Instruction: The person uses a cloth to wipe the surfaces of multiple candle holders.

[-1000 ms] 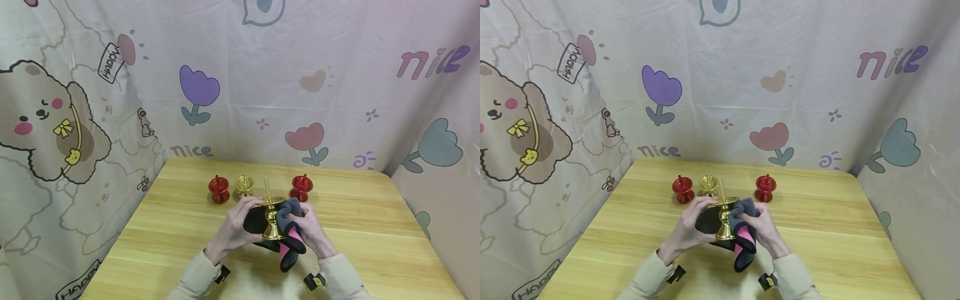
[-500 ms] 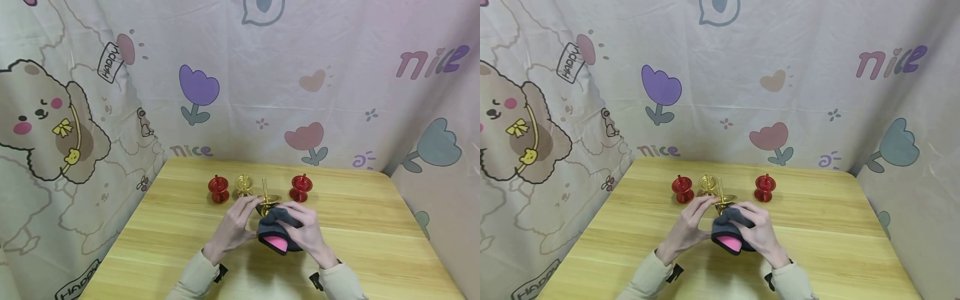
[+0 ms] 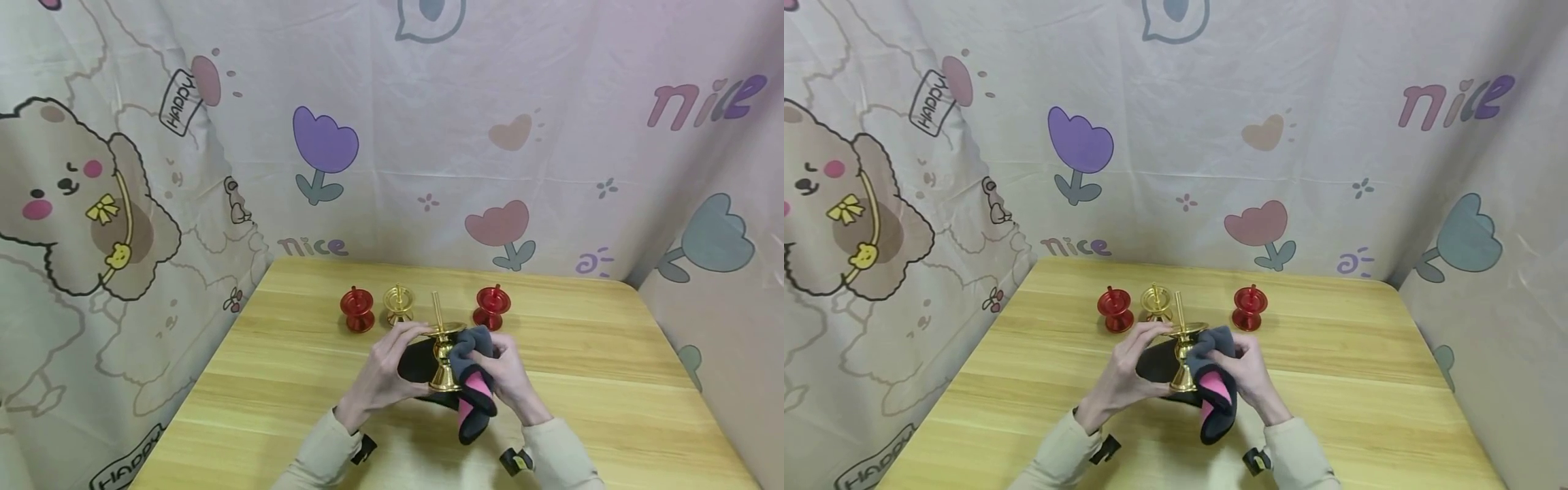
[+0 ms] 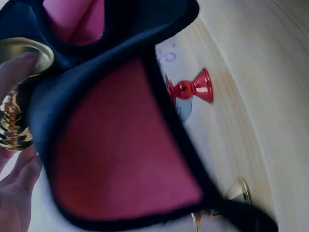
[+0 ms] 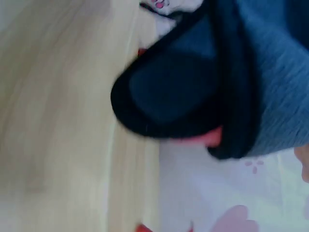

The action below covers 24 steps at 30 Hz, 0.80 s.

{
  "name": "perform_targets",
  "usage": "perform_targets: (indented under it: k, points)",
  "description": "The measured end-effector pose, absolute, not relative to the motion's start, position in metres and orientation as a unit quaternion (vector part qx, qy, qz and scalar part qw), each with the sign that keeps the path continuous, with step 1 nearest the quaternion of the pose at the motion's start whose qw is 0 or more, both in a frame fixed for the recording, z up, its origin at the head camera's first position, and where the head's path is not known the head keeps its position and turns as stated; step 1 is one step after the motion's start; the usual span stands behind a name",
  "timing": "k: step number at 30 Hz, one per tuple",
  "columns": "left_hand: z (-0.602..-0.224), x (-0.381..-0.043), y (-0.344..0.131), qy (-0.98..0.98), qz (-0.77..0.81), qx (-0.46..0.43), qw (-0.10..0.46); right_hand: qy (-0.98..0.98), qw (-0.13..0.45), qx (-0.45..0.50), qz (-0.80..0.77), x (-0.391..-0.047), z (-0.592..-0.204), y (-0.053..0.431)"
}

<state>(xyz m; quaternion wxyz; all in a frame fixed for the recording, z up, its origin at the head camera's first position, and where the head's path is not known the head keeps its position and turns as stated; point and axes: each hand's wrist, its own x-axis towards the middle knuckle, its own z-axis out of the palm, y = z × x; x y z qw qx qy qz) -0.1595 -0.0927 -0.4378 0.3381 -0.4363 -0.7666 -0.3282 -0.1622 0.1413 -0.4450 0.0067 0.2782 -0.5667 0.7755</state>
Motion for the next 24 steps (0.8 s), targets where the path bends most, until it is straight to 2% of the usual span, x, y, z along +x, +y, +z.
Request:
perform_targets:
  k: [2, 4, 6, 11, 16, 20, 24]
  points:
    - [-0.438, -0.159, -0.091, -0.763, -0.344, -0.436, 0.331, -0.543, -0.018, 0.278, 0.792, -0.163, -0.446, 0.142]
    - [-0.439, -0.159, -0.09, -0.763, -0.357, -0.431, 0.324, -0.554, -0.011, 0.275, 0.785, -0.162, -0.446, 0.142]
    - [-0.439, -0.159, -0.09, -0.77, -0.358, -0.422, 0.319, -0.596, 0.03, 0.279, 0.752, -0.161, -0.446, 0.143]
    - [-0.438, -0.156, -0.092, -0.801, -0.32, -0.391, 0.322, -0.699, 0.185, 0.338, 0.603, -0.159, -0.442, 0.145]
    - [-0.435, -0.153, -0.092, -0.821, -0.279, -0.371, 0.331, -0.71, 0.262, 0.407, 0.512, -0.157, -0.437, 0.143]
    - [-0.435, -0.152, -0.091, -0.824, -0.263, -0.368, 0.34, -0.691, 0.274, 0.443, 0.502, -0.154, -0.436, 0.144]
    - [-0.436, -0.154, -0.092, -0.821, -0.257, -0.362, 0.359, -0.67, 0.252, 0.473, 0.514, -0.154, -0.439, 0.148]
